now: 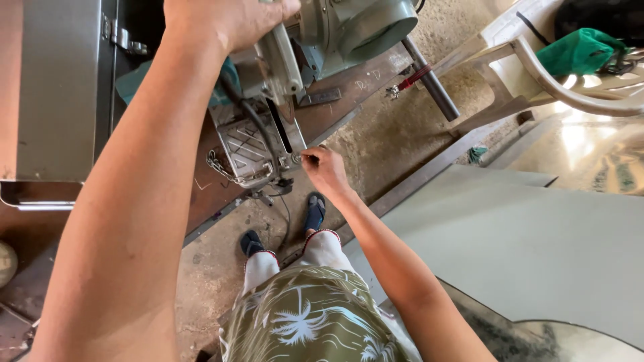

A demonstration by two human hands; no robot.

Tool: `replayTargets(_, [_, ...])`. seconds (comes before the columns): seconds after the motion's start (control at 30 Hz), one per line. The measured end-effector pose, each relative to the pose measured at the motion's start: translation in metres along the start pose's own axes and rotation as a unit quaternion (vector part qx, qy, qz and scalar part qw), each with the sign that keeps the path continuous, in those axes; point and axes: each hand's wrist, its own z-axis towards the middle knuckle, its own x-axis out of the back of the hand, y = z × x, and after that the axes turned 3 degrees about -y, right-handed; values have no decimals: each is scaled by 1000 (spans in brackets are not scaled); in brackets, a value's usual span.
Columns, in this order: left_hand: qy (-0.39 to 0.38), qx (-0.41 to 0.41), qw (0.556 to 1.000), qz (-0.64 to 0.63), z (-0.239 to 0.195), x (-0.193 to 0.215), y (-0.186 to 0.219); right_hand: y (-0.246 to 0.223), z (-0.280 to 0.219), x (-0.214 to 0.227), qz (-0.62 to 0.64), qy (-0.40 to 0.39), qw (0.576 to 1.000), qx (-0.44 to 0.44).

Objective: The recorder is handling, inspecting, and positioning a handheld circular saw on a workbench in a workshop.

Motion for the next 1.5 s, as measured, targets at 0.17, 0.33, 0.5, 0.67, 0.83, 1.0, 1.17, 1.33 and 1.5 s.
replayTargets(0.17, [-6,-17,997,79,8,5,4,-29,20,5,81,-75,994,-10])
replayTargets(0.33, [-83,44,990,104,9,20,30,-14,-17,-14,-36,-204,972,-113])
replayTargets(0.5, [-85,84,984,136,17,13,35,13,7,7,78,-150,984,-57])
replayTargets(0.67, [-68,94,988,98,25,3,29,30,70,33,175,-185,965,-69])
replayTargets(0.83, [-57,96,982,155,18,-5,11,42,100,41,193,-134,971,-47])
replayTargets(1.0, [-54,95,982,154,19,-5,11,62,89,36,191,-164,961,-111])
replayTargets(1.17, [-36,84,984,150,20,0,21,84,56,22,164,-168,961,-144])
replayTargets(1.33, [-15,46,993,107,16,2,15,50,37,39,137,-206,956,-156])
replayTargets(1.5, [34,5,997,66,11,-1,4,-26,30,61,241,-189,952,34])
